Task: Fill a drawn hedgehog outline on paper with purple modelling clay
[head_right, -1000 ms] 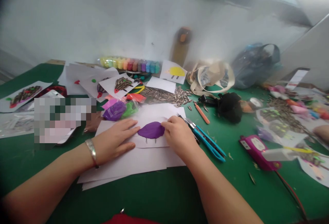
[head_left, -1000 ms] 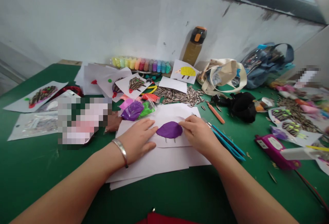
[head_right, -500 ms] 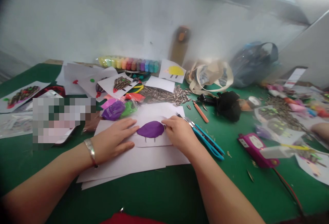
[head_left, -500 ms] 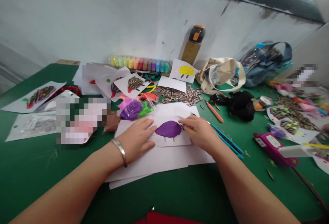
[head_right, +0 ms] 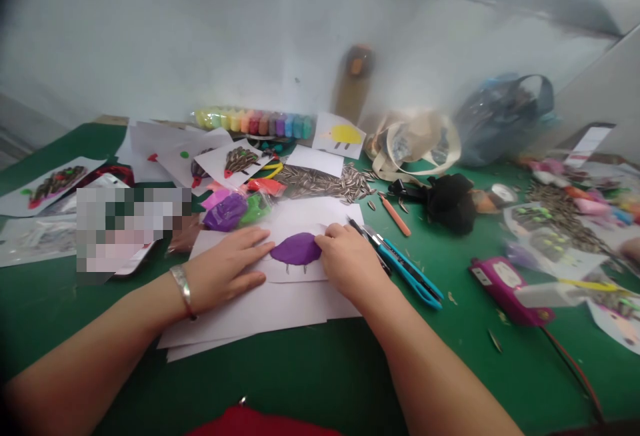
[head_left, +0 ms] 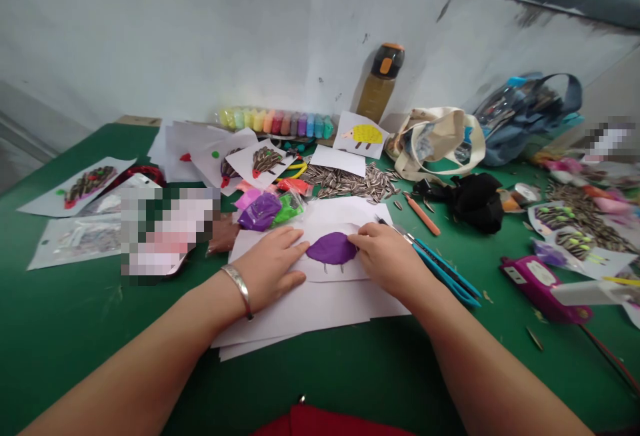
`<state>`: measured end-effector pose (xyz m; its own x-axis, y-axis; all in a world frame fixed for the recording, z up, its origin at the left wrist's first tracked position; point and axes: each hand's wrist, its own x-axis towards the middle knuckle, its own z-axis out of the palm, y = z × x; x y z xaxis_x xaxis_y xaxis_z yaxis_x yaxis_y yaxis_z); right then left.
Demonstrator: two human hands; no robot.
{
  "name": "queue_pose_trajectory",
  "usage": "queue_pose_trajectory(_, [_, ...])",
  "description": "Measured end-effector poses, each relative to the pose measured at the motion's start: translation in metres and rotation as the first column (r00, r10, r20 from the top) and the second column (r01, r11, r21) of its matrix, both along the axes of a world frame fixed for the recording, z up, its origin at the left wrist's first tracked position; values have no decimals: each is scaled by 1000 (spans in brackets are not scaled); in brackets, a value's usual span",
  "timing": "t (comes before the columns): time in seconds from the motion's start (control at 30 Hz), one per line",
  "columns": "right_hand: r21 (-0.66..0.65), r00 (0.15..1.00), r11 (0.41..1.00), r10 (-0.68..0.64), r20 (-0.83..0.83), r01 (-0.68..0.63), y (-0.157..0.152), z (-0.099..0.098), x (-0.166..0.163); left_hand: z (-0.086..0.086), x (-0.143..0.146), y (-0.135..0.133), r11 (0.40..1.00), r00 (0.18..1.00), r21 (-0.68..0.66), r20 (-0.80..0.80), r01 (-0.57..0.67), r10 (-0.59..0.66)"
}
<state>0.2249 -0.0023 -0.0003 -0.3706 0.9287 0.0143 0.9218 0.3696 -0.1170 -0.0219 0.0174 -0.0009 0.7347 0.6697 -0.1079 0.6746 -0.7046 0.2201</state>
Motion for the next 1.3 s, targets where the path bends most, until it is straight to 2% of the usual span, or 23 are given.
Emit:
queue_pose_trajectory(0.13, [6, 999, 1000, -9, 34, 9, -1, 1, -1, -2, -2, 1, 1000, 1000, 7, 17, 6, -6])
queue_pose_trajectory(0.23, [14, 999, 1000, -27, -43, 28, -2, 2, -1, -3, -4, 3, 1000, 1000, -14, 19, 1, -1])
queue_pose_trajectory(0.33, [101, 994, 993, -43, -103, 54, -6, 3, -10, -4, -5, 4, 1000, 1000, -10, 31, -3, 3])
queue_pose_trajectory(0.47, [168, 983, 974, 169, -73, -155, -13, 3, -35, -2, -3, 4, 1000, 999, 15, 42, 9, -10])
queue_pose_trajectory(0.6, [150, 966, 954, 258, 17, -258, -16, 0, -50, -1, 1, 3, 1000, 999, 27, 51, 5, -6])
queue_pose_trajectory(0.93, [121, 971, 965, 225, 78, -234, -15, -4, -51, -2, 2, 3, 1000, 998, -24, 62, -20, 21])
queue_pose_trajectory(1.17, [35, 970, 972, 229, 87, -232, -14, 7, -48, -2, 1, 3, 1000, 996, -5, 88, -13, 13])
queue_pose_trajectory(1.3, [53, 962, 966, 246, 115, -254, -15, 11, -47, 0, 1, 3, 1000, 994, 7, 108, -5, 4])
